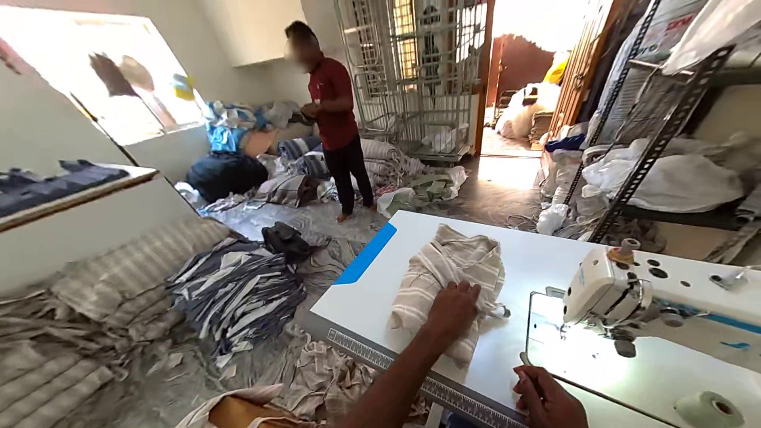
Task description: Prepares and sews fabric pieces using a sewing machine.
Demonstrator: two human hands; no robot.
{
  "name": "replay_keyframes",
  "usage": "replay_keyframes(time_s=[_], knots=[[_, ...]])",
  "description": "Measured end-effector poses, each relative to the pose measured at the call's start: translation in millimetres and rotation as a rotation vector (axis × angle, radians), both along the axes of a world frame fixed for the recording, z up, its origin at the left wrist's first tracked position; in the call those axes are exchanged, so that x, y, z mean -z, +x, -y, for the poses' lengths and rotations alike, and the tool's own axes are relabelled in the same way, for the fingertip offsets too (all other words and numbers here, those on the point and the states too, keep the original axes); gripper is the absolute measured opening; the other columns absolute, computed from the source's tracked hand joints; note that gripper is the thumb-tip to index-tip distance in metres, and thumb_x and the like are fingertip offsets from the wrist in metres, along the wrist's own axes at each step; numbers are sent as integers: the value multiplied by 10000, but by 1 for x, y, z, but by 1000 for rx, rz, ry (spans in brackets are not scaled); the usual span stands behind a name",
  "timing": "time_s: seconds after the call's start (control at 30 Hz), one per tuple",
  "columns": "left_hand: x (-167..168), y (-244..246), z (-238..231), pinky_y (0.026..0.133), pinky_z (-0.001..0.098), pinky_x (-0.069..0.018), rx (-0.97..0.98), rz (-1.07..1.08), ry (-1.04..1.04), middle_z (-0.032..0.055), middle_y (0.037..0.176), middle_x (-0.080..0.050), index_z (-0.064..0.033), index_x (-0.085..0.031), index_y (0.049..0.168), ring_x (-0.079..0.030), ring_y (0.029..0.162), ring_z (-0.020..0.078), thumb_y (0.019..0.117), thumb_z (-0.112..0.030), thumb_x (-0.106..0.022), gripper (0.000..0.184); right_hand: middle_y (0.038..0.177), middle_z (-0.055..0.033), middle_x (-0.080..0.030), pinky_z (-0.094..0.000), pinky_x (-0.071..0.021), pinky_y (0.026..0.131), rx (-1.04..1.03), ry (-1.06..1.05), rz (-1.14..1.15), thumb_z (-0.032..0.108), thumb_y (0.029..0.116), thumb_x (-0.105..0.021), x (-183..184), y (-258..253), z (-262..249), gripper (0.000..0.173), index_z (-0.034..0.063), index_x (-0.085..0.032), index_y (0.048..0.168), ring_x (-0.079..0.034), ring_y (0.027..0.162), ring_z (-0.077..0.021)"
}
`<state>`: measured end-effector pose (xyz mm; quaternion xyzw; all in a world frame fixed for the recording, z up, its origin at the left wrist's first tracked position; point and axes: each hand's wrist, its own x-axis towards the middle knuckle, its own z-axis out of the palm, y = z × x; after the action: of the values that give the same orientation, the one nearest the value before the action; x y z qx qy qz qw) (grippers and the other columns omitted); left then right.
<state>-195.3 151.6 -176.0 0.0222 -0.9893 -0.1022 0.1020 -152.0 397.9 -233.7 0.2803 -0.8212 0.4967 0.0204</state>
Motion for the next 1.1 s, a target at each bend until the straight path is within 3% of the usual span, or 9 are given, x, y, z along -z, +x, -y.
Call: replay_keyframes(time_s=[0.13, 0.23, 0.3, 0.37, 0.5, 0.67, 0.77, 0.93, 1.1], knots=[[18, 29, 1, 1037, 467, -526, -157, -158, 393, 82, 1302, -686, -148, -656, 1367, -645, 1207, 248, 1011, -112, -575, 367, 819, -21, -719, -278, -603, 565, 17, -7, -77, 209, 1055, -528, 6, 0, 1, 257, 38, -714, 1104, -679, 629, -90], [9, 61, 5, 792, 368, -608, -232, -354, 1124, 92, 1119, -720, -67, -605, 1361, -709, 876, 173, 1082, -93, -431, 330, 798, -32, -714, -287, -587, 569, 49, 39, -177, 222, 1041, -524, 8, 0, 6, 273, 47, -730, 1076, -670, 629, -107], [-21, 84, 17, 791, 404, -601, -241, -462, 1580, 108, 1094, -692, -51, -558, 1294, -697, 889, 203, 1116, -197, -350, 310, 794, -41, -717, -305, -581, 577, 53, 68, -211, 229, 1034, -527, 8, 1, 8, 277, 55, -740, 1066, -671, 637, -122], [-55, 112, 41, 836, 393, -574, -188, -594, 1726, 58, 1122, -681, -112, -576, 1269, -674, 961, 177, 1118, -298, -327, 346, 805, -51, -722, -315, -587, 589, 35, 80, -213, 226, 1034, -526, 8, 2, 7, 277, 52, -739, 1068, -681, 650, -137], [-80, 164, 121, 839, 418, -591, -280, -866, 1663, 28, 1061, -703, -137, -576, 1175, -698, 953, 180, 1089, -239, -335, 274, 808, -66, -720, -331, -585, 587, 16, 64, -202, 212, 1036, -530, 6, 3, 4, 273, 31, -729, 1081, -678, 646, -153], [-43, 222, 185, 838, 512, -590, -792, -579, 1693, 186, 1230, -624, -82, -427, 1434, -689, 1000, 329, 1096, -335, -404, 423, 821, -92, -715, -356, -573, 593, -2, 92, -240, 199, 1039, -522, 5, 5, 6, 273, 23, -726, 1085, -676, 666, -185], [-31, 239, 178, 891, 514, -602, -779, -468, 1739, 218, 1299, -627, -52, -406, 1463, -705, 1070, 364, 1091, -488, -387, 573, 838, -108, -724, -389, -579, 619, -8, 123, -249, 196, 1042, -517, 4, 5, 5, 282, 15, -727, 1090, -692, 695, -214], [-13, 238, 158, 839, 475, -599, -831, -490, 1418, 181, 1272, -638, -45, -446, 1462, -704, 1012, 304, 1068, -184, -530, 426, 850, -161, -714, -408, -570, 643, -76, 148, -200, 172, 1051, -518, 3, 2, 3, 283, -32, -705, 1113, -680, 707, -253], [1, 237, 144, 820, 480, -583, -903, -504, 1344, 187, 1292, -609, -78, -365, 1519, -683, 1019, 298, 1064, -175, -546, 499, 821, -150, -707, -396, -560, 607, -71, 137, -186, 192, 1059, -506, 3, 0, 2, 302, -34, -700, 1107, -662, 661, -230]])
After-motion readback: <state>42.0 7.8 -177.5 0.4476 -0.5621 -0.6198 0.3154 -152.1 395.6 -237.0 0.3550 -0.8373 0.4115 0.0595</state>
